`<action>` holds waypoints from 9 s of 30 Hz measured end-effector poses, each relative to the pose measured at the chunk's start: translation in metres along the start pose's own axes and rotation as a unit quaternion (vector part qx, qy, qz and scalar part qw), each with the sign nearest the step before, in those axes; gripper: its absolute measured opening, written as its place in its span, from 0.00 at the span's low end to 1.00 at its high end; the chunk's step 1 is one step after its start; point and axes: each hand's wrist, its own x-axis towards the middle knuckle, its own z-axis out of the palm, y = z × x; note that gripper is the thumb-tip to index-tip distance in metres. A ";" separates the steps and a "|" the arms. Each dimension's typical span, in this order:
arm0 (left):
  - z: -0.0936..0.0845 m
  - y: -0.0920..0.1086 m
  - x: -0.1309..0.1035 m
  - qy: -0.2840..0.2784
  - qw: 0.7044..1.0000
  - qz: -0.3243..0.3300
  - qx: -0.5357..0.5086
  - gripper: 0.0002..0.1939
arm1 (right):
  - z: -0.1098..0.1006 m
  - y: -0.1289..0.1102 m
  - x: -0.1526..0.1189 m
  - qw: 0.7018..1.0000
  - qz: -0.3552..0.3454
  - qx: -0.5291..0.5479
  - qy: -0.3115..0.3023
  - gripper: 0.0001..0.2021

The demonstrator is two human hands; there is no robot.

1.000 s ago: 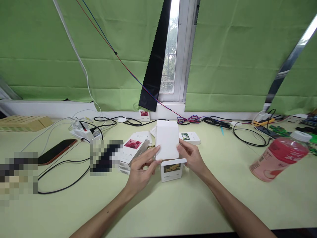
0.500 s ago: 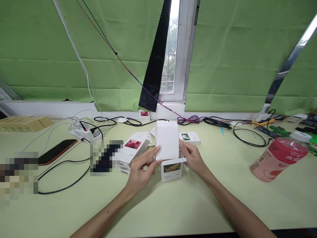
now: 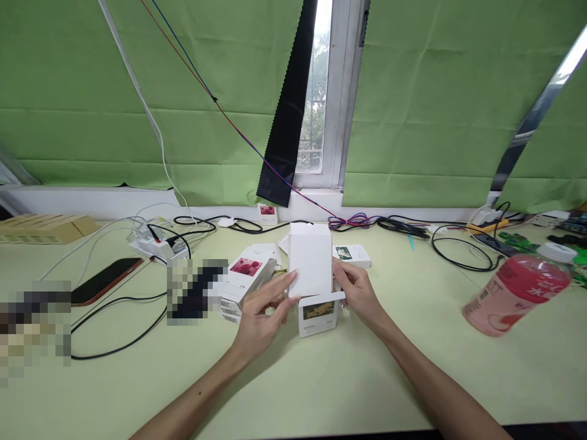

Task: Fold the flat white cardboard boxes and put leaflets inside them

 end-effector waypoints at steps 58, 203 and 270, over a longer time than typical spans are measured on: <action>0.002 0.001 -0.002 -0.023 0.997 -0.068 -0.035 0.20 | 0.002 0.001 0.001 0.995 0.056 0.079 0.029 0.30; -0.002 0.011 -0.005 -0.165 0.978 0.109 0.067 0.11 | 0.001 0.004 0.005 0.967 0.081 0.200 0.138 0.29; 0.004 -0.009 -0.014 -0.098 0.989 -0.045 0.103 0.15 | 0.008 0.008 -0.002 0.987 -0.013 0.128 0.100 0.31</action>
